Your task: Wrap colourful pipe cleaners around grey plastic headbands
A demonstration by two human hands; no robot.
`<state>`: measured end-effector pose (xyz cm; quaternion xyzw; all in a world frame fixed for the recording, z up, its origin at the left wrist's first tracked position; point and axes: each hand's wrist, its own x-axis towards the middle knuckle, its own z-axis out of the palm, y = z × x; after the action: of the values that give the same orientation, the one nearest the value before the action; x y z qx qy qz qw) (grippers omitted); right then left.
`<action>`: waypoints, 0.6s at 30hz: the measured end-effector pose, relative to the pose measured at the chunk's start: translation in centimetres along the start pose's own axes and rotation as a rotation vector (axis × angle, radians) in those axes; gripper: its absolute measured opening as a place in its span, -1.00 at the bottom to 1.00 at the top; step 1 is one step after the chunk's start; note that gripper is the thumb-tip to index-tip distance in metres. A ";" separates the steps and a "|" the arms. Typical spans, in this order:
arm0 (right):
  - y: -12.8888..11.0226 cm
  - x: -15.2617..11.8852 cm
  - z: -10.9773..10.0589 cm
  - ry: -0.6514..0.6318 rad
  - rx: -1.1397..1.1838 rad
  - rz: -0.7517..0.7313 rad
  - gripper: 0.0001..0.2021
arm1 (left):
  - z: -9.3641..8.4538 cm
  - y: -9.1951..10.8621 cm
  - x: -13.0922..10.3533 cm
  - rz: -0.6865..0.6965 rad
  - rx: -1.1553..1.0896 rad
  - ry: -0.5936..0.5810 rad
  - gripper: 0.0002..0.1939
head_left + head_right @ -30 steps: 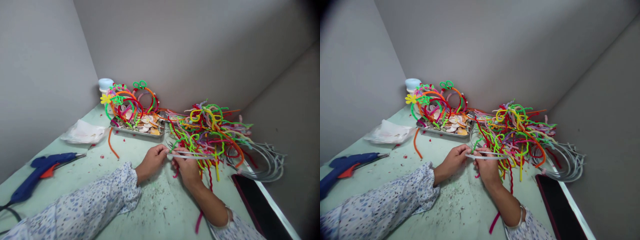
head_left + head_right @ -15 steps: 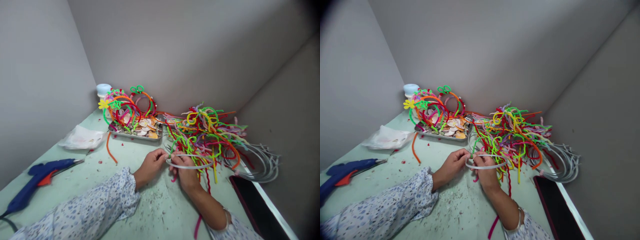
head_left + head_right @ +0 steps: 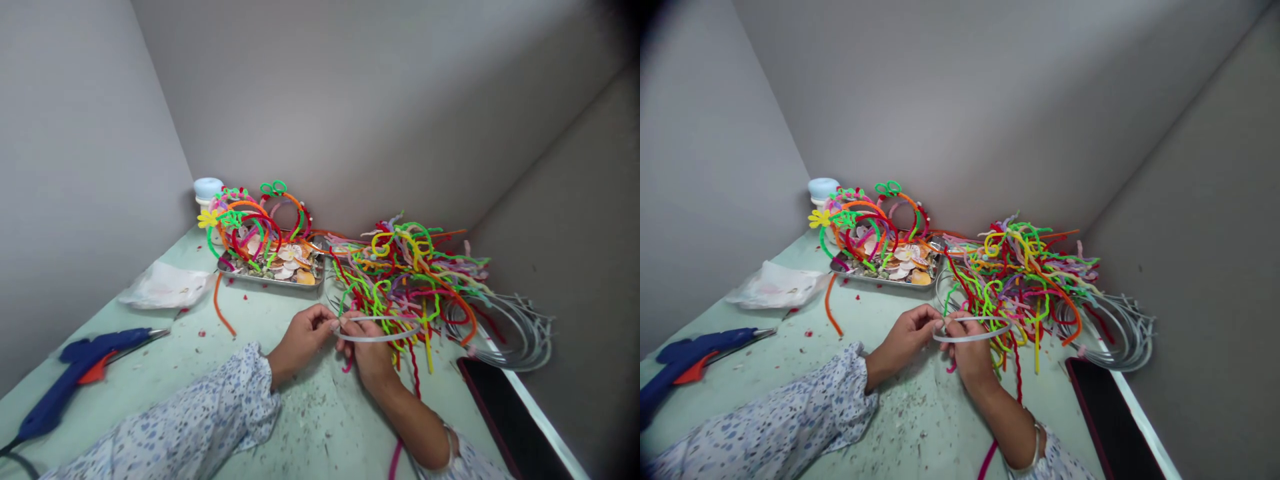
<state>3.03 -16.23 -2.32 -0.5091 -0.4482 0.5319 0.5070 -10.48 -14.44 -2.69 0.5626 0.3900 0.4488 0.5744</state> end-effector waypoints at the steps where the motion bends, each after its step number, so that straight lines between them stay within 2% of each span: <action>1: 0.0 0.0 0.0 0.002 0.005 0.001 -0.78 | 0.0 0.0 0.0 0.004 0.011 0.005 -0.69; 10: -0.2 -0.3 0.2 0.009 -0.028 -0.011 -0.73 | -0.3 -0.5 0.0 0.006 -0.034 0.000 -0.72; 14: 0.3 -0.2 0.1 0.005 -0.019 -0.064 -0.72 | -0.2 -0.2 0.0 -0.011 -0.089 -0.013 -0.75; 18: 0.6 0.0 0.1 0.034 -0.065 -0.054 -0.74 | -0.2 0.2 0.0 -0.027 -0.086 -0.008 -0.75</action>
<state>2.87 -16.27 -2.90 -0.5220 -0.4701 0.4944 0.5120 -10.65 -14.36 -2.52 0.5338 0.3758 0.4550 0.6057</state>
